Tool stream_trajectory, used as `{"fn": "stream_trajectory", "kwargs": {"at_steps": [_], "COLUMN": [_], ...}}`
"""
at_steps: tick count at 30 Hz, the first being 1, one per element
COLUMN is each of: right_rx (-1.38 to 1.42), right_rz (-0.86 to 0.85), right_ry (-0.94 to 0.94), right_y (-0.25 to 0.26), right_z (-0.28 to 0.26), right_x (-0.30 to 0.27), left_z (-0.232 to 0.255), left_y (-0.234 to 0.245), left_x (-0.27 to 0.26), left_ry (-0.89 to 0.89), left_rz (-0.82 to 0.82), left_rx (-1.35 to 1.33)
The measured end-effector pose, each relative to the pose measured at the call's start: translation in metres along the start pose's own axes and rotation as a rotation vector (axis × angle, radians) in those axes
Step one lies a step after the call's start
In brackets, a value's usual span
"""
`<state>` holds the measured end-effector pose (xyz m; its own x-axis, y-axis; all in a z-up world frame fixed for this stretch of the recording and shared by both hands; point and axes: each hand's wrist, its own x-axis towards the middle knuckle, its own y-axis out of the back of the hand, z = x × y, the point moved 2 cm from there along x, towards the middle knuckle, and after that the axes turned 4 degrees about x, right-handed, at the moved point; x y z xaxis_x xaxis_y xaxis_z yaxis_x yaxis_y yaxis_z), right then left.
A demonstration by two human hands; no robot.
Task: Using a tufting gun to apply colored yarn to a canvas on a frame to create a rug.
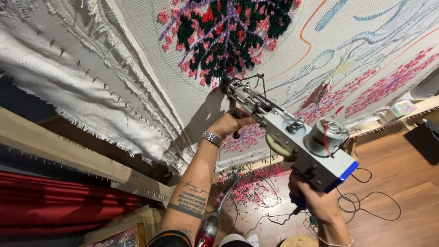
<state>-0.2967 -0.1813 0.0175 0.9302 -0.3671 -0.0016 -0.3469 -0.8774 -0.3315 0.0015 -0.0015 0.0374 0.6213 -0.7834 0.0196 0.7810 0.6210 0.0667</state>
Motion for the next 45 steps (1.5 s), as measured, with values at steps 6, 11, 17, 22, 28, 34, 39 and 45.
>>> {"fn": "stream_trajectory", "kwargs": {"at_steps": [6,11,17,22,28,34,39,45], "right_rx": [0.05,0.065,-0.016,0.071,0.081,0.118,0.062,0.056], "right_rz": [0.066,0.07,0.078,0.033,0.064,-0.037,-0.032,-0.104], "right_ry": [0.033,0.069,0.089,0.117,0.117,0.166,0.123,0.056], "right_y": [0.021,0.022,0.027,0.036,0.06,0.058,0.043,0.036], "right_z": [-0.011,-0.021,-0.025,-0.027,-0.008,-0.013,-0.015,-0.003], "right_x": [-0.022,-0.031,-0.039,-0.042,-0.047,-0.047,-0.044,-0.036], "left_z": [0.041,0.04,0.02,0.057,0.071,0.085,0.044,0.02], "left_y": [-0.043,-0.055,-0.054,-0.067,-0.072,-0.082,-0.075,-0.063], "left_x": [-0.025,-0.017,-0.01,-0.027,-0.028,-0.041,-0.039,-0.04], "left_ry": [0.053,-0.068,-0.097,-0.048,-0.17,0.054,0.026,0.04], "left_rz": [-0.026,0.03,-0.114,-0.196,-0.185,-0.123,-0.091,-0.056], "left_rx": [-0.024,0.033,-0.017,0.122,0.259,0.338,0.273,0.213]}}
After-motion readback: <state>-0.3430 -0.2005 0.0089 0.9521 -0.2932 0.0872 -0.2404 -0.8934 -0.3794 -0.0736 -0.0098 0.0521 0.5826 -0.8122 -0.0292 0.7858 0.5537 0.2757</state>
